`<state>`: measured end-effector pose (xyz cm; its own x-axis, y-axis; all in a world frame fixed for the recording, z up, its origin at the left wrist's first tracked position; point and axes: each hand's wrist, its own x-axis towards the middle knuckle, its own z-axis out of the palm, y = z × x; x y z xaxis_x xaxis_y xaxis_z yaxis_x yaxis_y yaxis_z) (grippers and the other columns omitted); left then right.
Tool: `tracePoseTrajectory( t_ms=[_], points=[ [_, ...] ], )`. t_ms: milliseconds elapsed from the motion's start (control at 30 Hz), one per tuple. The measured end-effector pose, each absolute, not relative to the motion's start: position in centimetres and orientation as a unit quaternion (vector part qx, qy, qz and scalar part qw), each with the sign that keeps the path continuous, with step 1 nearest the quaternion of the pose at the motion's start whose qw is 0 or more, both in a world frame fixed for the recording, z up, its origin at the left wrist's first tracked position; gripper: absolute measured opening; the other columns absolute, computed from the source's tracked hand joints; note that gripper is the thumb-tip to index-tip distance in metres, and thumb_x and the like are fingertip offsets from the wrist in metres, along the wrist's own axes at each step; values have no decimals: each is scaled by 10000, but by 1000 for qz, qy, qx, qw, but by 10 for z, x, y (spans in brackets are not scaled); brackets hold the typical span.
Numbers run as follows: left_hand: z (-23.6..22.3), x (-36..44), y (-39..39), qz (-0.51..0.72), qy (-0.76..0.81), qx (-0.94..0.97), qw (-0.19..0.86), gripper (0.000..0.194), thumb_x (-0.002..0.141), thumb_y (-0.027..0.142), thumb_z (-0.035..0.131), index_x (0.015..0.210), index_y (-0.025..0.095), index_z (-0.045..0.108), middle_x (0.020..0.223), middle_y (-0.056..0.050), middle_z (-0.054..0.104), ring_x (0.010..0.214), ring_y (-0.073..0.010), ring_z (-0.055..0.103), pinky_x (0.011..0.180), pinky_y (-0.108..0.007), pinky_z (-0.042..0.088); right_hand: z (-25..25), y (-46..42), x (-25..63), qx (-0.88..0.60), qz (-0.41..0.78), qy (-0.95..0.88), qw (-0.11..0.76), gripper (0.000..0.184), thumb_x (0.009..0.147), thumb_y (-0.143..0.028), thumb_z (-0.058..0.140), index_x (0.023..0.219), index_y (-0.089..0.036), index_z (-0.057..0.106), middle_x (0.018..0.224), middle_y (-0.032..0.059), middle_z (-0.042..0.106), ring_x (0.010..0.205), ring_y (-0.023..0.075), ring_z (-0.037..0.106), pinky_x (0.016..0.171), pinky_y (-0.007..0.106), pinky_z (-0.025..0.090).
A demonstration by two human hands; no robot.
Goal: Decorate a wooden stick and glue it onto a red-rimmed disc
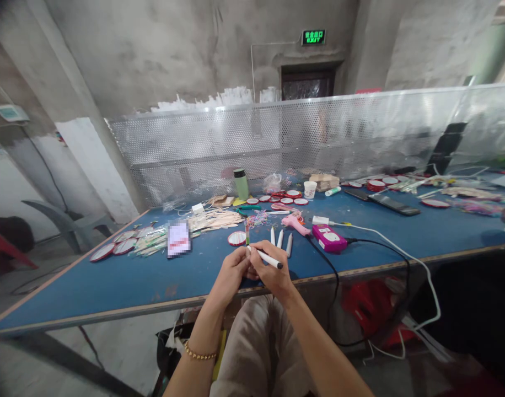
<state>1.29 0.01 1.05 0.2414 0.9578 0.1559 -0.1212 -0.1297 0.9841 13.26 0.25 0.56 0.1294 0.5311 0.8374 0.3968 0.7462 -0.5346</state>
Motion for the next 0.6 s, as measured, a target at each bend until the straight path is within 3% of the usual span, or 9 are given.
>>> tracePoseTrajectory(
  t_ms=[600],
  points=[
    [13,13,-1,494,370,564,549,335,705,480,669,724,184,514,583,34,595,492,-120,582,522,-260,527,6,2,134,-365,61,-656,658,179,860,-238,556,765,-189,699,631,6,697,501,113,609,510,207,492]
  ],
)
